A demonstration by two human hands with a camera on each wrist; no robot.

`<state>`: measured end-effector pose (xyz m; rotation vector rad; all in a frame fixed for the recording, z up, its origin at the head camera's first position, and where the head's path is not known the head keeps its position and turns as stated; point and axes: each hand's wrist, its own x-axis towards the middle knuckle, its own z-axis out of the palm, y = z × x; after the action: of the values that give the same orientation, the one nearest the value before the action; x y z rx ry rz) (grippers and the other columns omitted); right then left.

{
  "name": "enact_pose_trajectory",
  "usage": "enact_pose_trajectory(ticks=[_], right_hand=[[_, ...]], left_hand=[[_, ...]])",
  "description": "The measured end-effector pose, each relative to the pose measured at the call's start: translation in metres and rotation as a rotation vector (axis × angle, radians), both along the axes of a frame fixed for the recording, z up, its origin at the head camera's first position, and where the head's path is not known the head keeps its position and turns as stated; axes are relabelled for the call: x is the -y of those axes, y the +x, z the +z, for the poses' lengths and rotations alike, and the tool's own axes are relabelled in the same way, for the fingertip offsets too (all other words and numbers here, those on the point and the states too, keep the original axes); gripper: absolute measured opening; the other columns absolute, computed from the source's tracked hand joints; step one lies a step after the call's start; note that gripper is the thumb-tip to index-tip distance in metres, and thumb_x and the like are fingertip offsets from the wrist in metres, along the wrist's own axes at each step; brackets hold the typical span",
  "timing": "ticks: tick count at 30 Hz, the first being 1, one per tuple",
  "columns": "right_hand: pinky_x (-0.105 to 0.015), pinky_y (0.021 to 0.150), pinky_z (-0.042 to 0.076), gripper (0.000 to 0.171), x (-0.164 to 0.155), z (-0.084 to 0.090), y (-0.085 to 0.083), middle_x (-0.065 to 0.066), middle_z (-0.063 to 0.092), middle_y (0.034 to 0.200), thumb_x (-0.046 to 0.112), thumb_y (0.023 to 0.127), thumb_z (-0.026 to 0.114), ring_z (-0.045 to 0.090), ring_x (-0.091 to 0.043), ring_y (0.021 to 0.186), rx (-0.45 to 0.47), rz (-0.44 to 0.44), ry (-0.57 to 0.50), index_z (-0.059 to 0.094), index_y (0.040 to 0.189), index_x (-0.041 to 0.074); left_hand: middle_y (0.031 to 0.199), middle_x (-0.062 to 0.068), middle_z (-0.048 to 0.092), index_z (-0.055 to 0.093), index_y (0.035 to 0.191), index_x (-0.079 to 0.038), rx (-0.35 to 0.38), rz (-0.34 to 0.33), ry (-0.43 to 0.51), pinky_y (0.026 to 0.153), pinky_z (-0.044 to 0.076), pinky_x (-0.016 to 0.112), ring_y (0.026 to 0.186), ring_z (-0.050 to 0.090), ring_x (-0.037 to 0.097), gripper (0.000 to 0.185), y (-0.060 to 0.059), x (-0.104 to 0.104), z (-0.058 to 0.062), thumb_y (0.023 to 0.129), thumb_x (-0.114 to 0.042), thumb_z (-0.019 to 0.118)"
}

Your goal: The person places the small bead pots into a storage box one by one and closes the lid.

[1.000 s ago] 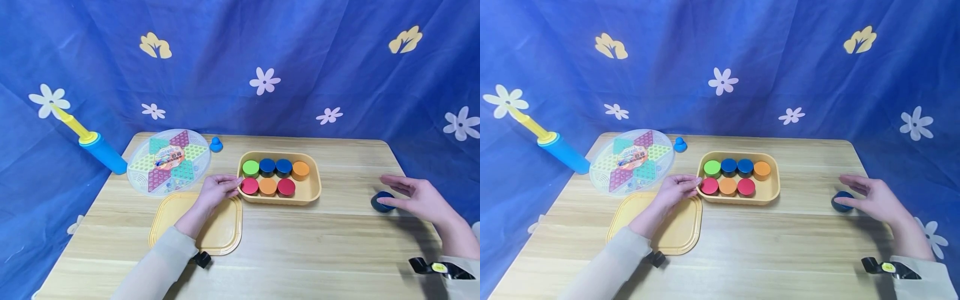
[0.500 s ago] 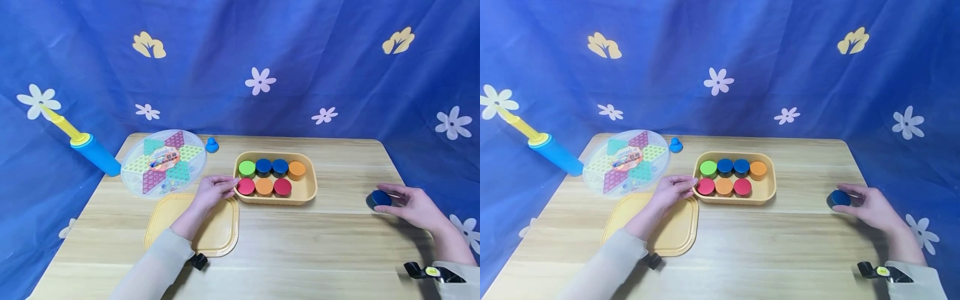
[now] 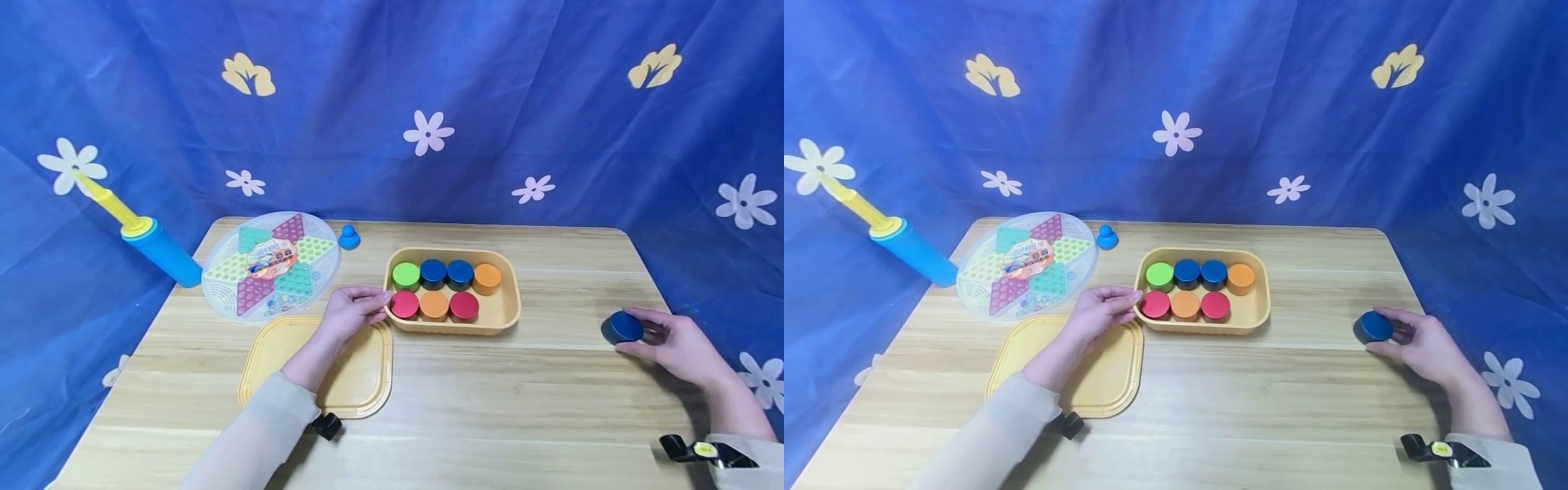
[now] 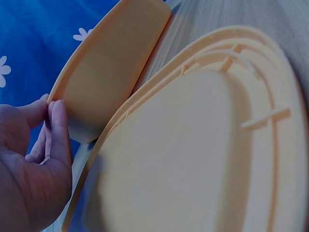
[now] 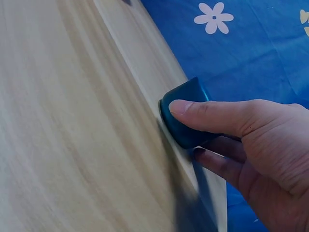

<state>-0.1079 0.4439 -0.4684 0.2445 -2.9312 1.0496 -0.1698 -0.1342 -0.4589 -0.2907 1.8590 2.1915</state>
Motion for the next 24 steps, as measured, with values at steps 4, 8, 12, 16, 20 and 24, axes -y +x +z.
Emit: enact_pose_trajectory(ticks=[4,8,12,16,20,24], right_hand=[[0.003,0.079,0.046,0.070,0.001,0.000,0.000,-0.038,0.064,0.130,0.025,0.083,0.095,0.055,0.017,0.098,-0.004,-0.006,0.010,0.065,0.138,-0.005],[0.002,0.077,0.047,0.070,0.002,0.004,-0.001,-0.037,0.064,0.130,0.026,0.084,0.095,0.056,0.017,0.097,0.009,-0.009,0.014,0.065,0.139,-0.004],[0.000,0.076,0.050,0.070,0.006,0.009,-0.004,-0.037,0.064,0.130,0.024,0.084,0.094,0.058,0.016,0.096,0.011,-0.001,-0.010,0.063,0.140,-0.005],[-0.002,0.078,0.053,0.068,0.016,0.020,-0.007,-0.036,0.064,0.130,0.020,0.084,0.094,0.059,0.016,0.098,-0.020,0.011,-0.040,0.064,0.139,-0.007],[-0.002,0.082,0.052,0.066,0.030,0.032,-0.009,-0.033,0.064,0.132,0.019,0.085,0.093,0.058,0.018,0.102,-0.046,0.028,-0.053,0.065,0.139,-0.005],[-0.002,0.086,0.051,0.065,0.046,0.039,-0.015,-0.028,0.065,0.134,0.019,0.085,0.094,0.058,0.017,0.105,-0.053,0.047,-0.070,0.066,0.140,0.000]], left_hand=[[0.101,0.014,0.077,0.070,0.118,0.012,0.001,0.001,-0.003,0.077,0.067,0.028,0.076,0.071,0.013,0.027,0.000,0.000,0.000,0.095,0.000,0.079],[0.102,0.014,0.077,0.070,0.118,0.011,0.003,0.003,0.000,0.077,0.067,0.028,0.076,0.072,0.014,0.027,0.001,0.000,0.001,0.095,0.000,0.078],[0.102,0.014,0.077,0.070,0.118,0.011,0.004,0.008,0.000,0.076,0.067,0.028,0.076,0.072,0.014,0.026,0.000,0.000,0.002,0.096,0.001,0.078],[0.104,0.016,0.077,0.070,0.119,0.012,-0.004,0.006,-0.001,0.076,0.067,0.027,0.077,0.073,0.014,0.027,0.001,0.000,0.001,0.096,0.001,0.078],[0.109,0.019,0.077,0.070,0.118,0.012,-0.007,0.002,0.005,0.076,0.067,0.027,0.082,0.075,0.015,0.025,0.001,-0.001,0.001,0.096,0.002,0.077],[0.110,0.019,0.077,0.071,0.116,0.011,-0.003,0.003,0.001,0.076,0.067,0.027,0.082,0.075,0.015,0.024,0.001,0.000,0.002,0.096,0.000,0.078]])
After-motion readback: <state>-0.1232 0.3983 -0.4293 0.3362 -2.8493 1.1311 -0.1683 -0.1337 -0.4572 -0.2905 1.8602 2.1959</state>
